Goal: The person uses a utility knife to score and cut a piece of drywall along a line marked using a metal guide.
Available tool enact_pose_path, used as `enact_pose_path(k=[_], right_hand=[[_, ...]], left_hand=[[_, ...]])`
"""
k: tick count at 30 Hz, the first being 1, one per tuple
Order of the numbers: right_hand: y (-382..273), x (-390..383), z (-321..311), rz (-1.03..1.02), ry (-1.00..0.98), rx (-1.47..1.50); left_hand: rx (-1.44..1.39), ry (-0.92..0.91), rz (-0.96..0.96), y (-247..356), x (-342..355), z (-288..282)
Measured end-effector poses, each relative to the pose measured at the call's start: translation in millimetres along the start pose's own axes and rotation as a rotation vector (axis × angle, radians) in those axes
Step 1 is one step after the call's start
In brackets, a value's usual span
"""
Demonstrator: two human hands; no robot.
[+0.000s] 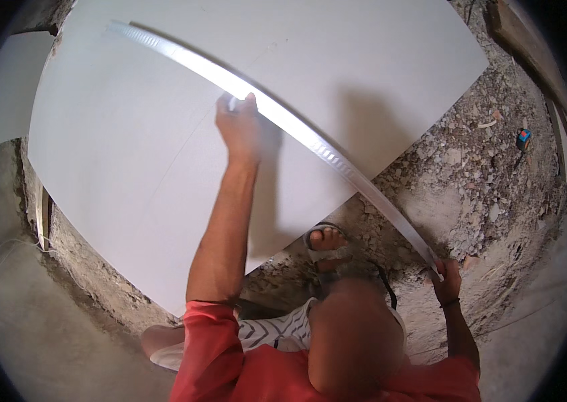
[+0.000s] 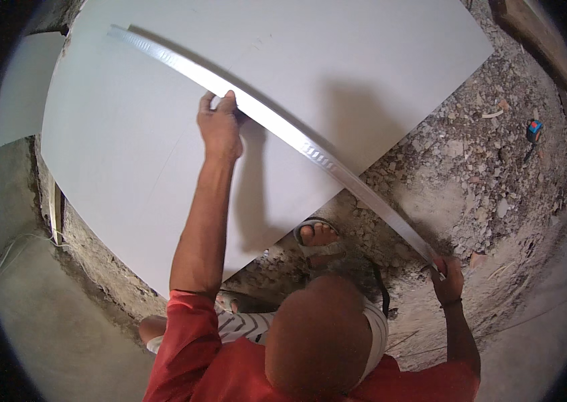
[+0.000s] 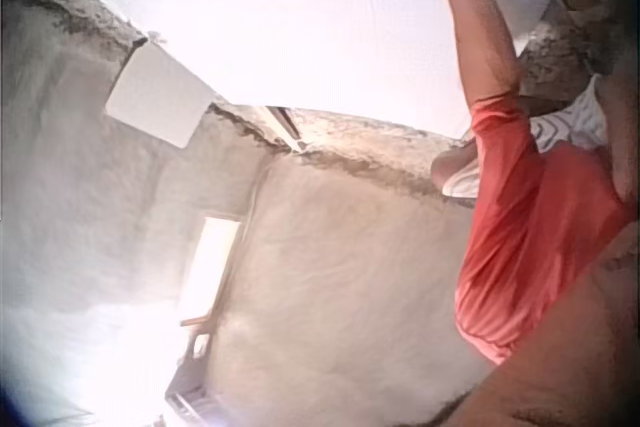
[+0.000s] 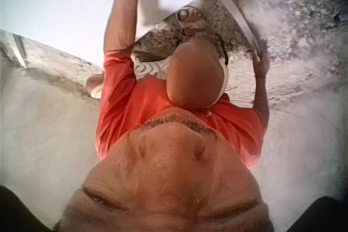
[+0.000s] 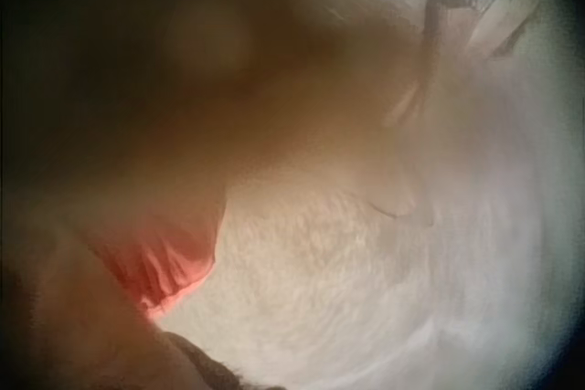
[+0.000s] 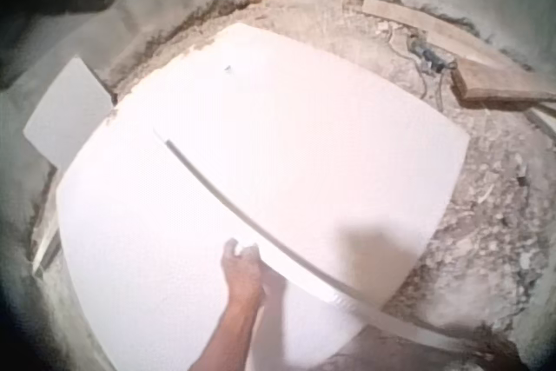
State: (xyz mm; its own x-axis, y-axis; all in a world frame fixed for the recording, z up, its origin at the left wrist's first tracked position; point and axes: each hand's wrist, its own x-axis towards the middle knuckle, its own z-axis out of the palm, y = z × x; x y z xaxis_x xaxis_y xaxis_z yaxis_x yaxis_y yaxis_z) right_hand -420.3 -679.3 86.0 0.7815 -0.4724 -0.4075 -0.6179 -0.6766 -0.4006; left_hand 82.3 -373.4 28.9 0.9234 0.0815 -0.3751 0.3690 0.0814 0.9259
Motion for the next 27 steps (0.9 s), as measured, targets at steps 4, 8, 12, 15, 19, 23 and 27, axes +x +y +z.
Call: enact_pose_path(k=[4, 8, 12, 15, 19, 23, 27], right_hand=[[-32.9, 22.5, 7.2, -0.114, 0.029, -0.025], [-59.2, 56.8, 23.5, -0.170, -0.019, -0.001], [-78.3, 79.2, 38.2, -0.187, 0.101, -0.098], [-81.0, 59.3, 35.9, -0.107, 0.144, -0.151], [-70.8, 56.0, 54.0, -0.128, 0.164, -0.141], [-60.0, 59.4, 66.7, -0.155, 0.246, -0.150], [-77.6, 70.0, 59.6, -0.198, 0.326, -0.088]], left_hand=[[0.002, -0.085, -0.088, 12.8, -15.9, 33.6], [0.109, -0.120, -0.067, 4.4, -12.8, 51.7], [0.102, -0.104, -0.067, -6.8, 7.8, 28.9], [0.058, -0.158, -0.142, 2.0, -3.8, 42.0], [0.119, -0.201, -0.092, 2.1, -3.8, 40.8], [0.326, -0.124, -0.032, -0.4, 0.7, 47.2], [0.512, -0.152, 0.036, 3.0, 13.6, 48.7]])
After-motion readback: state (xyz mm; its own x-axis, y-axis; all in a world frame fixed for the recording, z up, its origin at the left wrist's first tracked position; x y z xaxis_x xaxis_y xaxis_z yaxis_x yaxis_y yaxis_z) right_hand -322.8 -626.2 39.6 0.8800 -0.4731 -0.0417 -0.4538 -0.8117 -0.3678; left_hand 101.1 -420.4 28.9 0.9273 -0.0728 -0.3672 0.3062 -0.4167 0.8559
